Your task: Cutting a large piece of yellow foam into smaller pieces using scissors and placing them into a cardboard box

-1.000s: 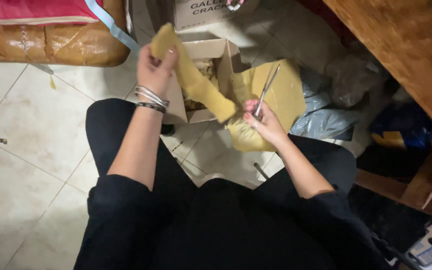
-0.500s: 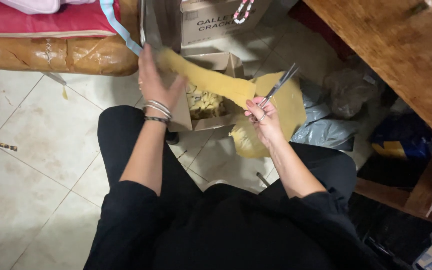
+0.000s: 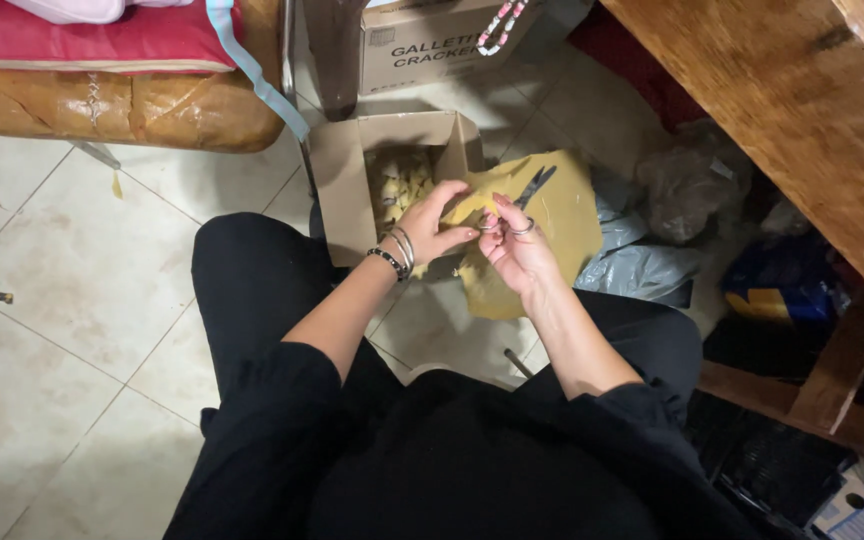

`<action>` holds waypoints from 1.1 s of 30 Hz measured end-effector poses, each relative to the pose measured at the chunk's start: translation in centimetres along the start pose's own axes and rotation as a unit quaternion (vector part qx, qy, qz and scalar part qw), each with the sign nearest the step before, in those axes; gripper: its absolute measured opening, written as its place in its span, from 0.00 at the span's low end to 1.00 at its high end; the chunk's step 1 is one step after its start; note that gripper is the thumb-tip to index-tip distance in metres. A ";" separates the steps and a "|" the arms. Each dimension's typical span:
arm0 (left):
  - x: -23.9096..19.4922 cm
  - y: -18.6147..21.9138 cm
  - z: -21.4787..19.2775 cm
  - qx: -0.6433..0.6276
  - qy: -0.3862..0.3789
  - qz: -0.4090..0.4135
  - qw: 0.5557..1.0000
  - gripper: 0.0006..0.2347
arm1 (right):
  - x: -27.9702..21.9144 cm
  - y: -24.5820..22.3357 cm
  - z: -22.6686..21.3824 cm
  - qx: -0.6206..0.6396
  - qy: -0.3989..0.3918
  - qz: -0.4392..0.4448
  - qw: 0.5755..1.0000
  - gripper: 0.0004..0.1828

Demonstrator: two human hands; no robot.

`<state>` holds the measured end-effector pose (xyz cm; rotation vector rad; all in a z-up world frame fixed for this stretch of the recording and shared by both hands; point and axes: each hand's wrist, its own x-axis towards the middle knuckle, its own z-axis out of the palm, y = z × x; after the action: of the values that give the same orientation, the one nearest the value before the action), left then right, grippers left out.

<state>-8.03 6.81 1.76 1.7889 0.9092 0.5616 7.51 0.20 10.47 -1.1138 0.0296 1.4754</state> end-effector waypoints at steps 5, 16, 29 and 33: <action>1.0 -1.8 -2.3 0.021 0.073 0.067 0.995 0.17 | -0.1 -0.2 1.0 -0.029 -0.013 -0.006 0.999 0.11; 3.9 0.1 -10.0 0.235 -0.142 0.001 0.961 0.17 | -2.5 -0.5 -2.3 -0.742 -0.222 0.009 0.633 0.36; 4.0 -0.5 -10.8 0.215 -0.192 -0.024 0.957 0.17 | 2.5 4.0 -6.2 -0.566 -0.231 -0.092 0.786 0.13; 4.5 -1.5 -11.3 0.234 -0.187 -0.046 0.953 0.20 | 3.4 4.0 -7.8 -0.545 -0.207 -0.037 0.812 0.14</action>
<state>-13.95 17.20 4.57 2.1634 0.8986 -0.0712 9.72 -2.96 1.87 -1.5962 -1.3030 1.6348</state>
